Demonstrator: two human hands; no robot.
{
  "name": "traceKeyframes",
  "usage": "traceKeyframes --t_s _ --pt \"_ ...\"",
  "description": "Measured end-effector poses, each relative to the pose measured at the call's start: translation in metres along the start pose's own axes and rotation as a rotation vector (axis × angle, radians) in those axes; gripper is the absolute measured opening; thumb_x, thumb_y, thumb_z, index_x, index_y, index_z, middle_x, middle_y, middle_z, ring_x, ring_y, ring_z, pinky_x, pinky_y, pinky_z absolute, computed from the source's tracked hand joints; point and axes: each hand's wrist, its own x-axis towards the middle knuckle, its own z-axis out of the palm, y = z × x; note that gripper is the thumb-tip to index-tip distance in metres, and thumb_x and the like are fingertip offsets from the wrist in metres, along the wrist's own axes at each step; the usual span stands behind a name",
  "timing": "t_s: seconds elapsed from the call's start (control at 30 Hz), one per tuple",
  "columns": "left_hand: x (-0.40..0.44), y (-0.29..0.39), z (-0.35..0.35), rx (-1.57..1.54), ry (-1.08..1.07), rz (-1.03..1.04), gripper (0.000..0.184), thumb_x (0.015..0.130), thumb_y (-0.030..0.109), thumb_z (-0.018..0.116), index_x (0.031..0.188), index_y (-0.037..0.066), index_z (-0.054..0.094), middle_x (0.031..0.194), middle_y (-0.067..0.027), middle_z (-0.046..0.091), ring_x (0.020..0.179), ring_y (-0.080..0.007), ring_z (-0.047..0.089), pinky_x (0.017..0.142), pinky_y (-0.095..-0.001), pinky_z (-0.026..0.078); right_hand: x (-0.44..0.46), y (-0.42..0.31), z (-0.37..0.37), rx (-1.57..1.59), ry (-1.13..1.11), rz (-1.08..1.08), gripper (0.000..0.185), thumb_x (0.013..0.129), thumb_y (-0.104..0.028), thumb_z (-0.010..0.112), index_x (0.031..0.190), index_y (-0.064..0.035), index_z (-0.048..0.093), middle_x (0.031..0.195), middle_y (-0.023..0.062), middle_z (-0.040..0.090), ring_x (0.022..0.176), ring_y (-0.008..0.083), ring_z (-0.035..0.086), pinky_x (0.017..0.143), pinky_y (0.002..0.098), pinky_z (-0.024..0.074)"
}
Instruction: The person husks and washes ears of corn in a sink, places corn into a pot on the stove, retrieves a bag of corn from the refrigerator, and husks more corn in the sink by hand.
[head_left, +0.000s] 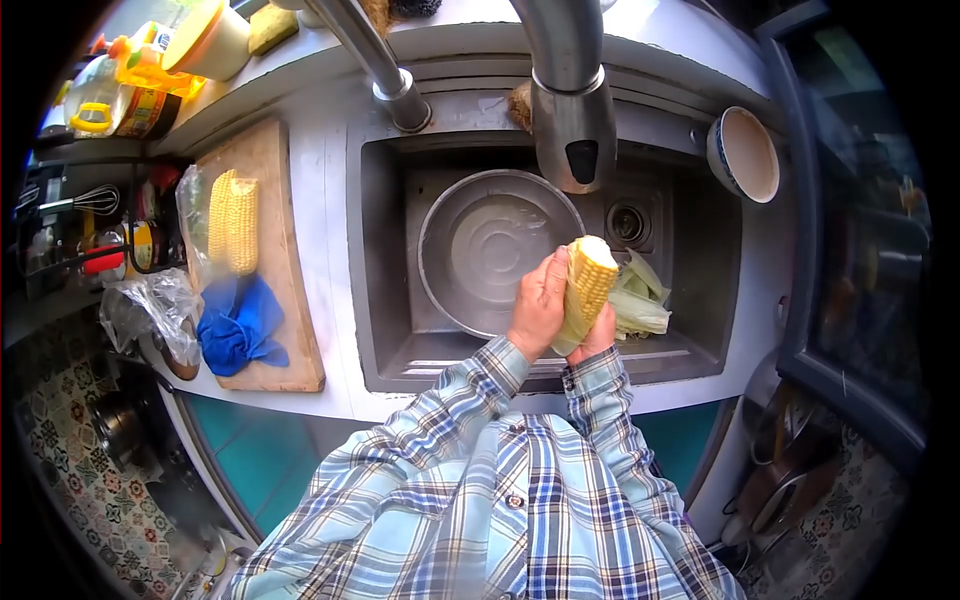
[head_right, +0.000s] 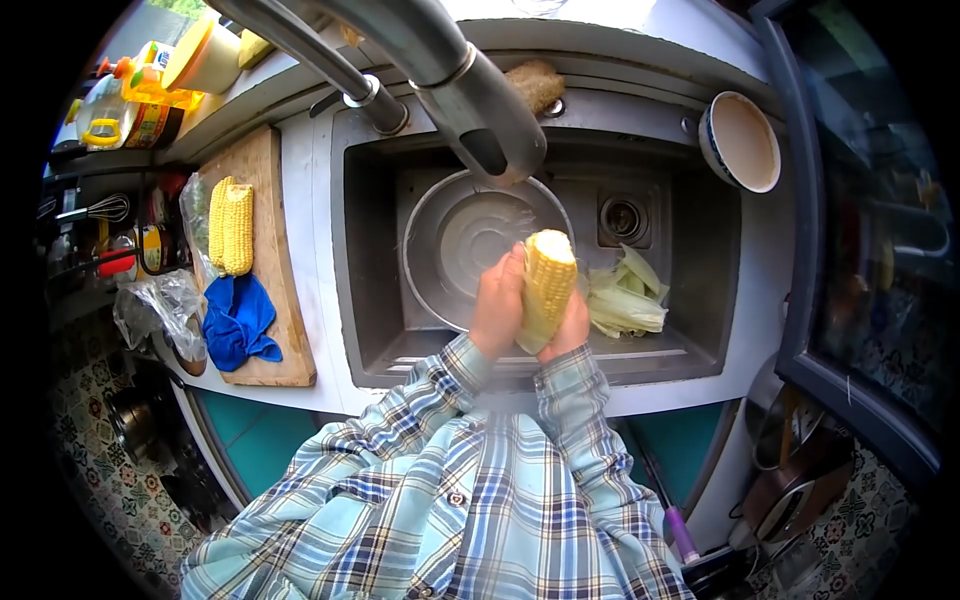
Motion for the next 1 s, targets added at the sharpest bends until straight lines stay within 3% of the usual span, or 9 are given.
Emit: traceKeyframes --t_s 0.13,0.23,0.47,0.57,0.67,0.7,0.77,0.8,1.0 --pt "-0.005 0.007 0.003 0.241 0.022 0.090 0.031 0.093 0.020 0.037 0.107 -0.003 0.052 0.100 -0.0084 0.058 0.088 -0.0140 0.055 0.078 -0.0256 0.043 0.004 0.002 -0.019 0.038 -0.112 0.002 0.036 0.090 -0.027 0.044 0.117 -0.0024 0.047 0.110 0.0088 0.054 0.095 0.0197 0.056 0.082 0.0313 0.0469" --pt "-0.006 0.006 0.011 0.051 0.053 0.101 0.026 0.089 0.009 0.037 0.107 -0.003 0.052 0.103 -0.0102 0.058 0.093 -0.0160 0.054 0.080 -0.0268 0.042 0.012 0.010 -0.039 0.076 -0.127 0.045 0.037 0.090 -0.028 0.044 0.119 -0.0043 0.045 0.113 0.0088 0.052 0.097 0.0196 0.055 0.084 0.0314 0.0462" --pt "-0.007 0.016 0.012 0.481 0.003 0.297 0.026 0.083 0.001 0.035 0.103 0.000 0.051 0.093 -0.0102 0.057 0.089 -0.0189 0.055 0.079 -0.0290 0.042 0.015 0.014 -0.049 0.151 -0.154 0.168 0.040 0.090 -0.029 0.045 0.123 -0.0064 0.042 0.116 0.0086 0.050 0.101 0.0191 0.054 0.085 0.0318 0.0461" --pt "-0.002 0.008 0.010 0.296 0.024 0.174 0.019 0.087 0.008 0.039 0.102 0.001 0.049 0.095 -0.0152 0.056 0.089 -0.0273 0.056 0.076 -0.0330 0.044 0.013 0.013 -0.046 0.229 -0.248 0.219 0.041 0.090 -0.029 0.046 0.124 -0.0069 0.041 0.117 0.0086 0.050 0.102 0.0194 0.053 0.085 0.0319 0.0464" --pt "0.001 0.016 0.021 0.215 0.182 0.130 0.024 0.091 0.019 0.040 0.107 0.002 0.048 0.096 -0.0152 0.057 0.090 -0.0262 0.056 0.078 -0.0321 0.043 0.004 0.005 -0.034 0.327 -0.417 0.286 0.042 0.090 -0.030 0.046 0.125 -0.0073 0.039 0.118 0.0085 0.049 0.103 0.0196 0.052 0.085 0.0321 0.0466" --pt "0.006 0.009 0.018 0.126 0.150 0.146 0.039 0.093 0.035 0.038 0.110 0.002 0.049 0.098 -0.0124 0.057 0.089 -0.0226 0.056 0.079 -0.0303 0.042 -0.003 -0.001 -0.025 0.232 -0.314 0.254 0.041 0.090 -0.028 0.047 0.123 -0.0061 0.041 0.115 0.0086 0.051 0.100 0.0184 0.054 0.082 0.0312 0.0480" --pt "0.006 0.017 0.017 -0.021 -0.009 -0.019 0.044 0.094 0.036 0.031 0.112 0.001 0.049 0.094 -0.0076 0.057 0.086 -0.0146 0.053 0.077 -0.0257 0.042 -0.007 -0.004 -0.016 0.090 -0.051 0.229 0.037 0.089 -0.025 0.048 0.119 -0.0035 0.044 0.111 0.0096 0.053 0.095 0.0183 0.056 0.078 0.0317 0.0496" --pt "0.006 0.023 0.017 -0.093 -0.089 -0.099 0.046 0.095 0.037 0.028 0.114 0.001 0.049 0.092 -0.0053 0.057 0.085 -0.0106 0.052 0.077 -0.0234 0.041 -0.006 -0.004 -0.019 0.082 -0.044 0.212 0.037 0.089 -0.026 0.049 0.118 -0.0039 0.044 0.110 0.0097 0.054 0.095 0.0194 0.057 0.078 0.0328 0.0498" --pt "0.005 0.023 0.019 -0.247 -0.238 -0.165 0.042 0.096 0.034 0.029 0.108 0.001 0.053 0.091 -0.0047 0.058 0.082 -0.0105 0.054 0.075 -0.0227 0.043 -0.008 -0.015 -0.025 0.093 -0.104 0.183 0.035 0.089 -0.027 0.048 0.115 -0.0034 0.046 0.104 0.0085 0.055 0.088 0.0183 0.058 0.074 0.0309 0.0500"
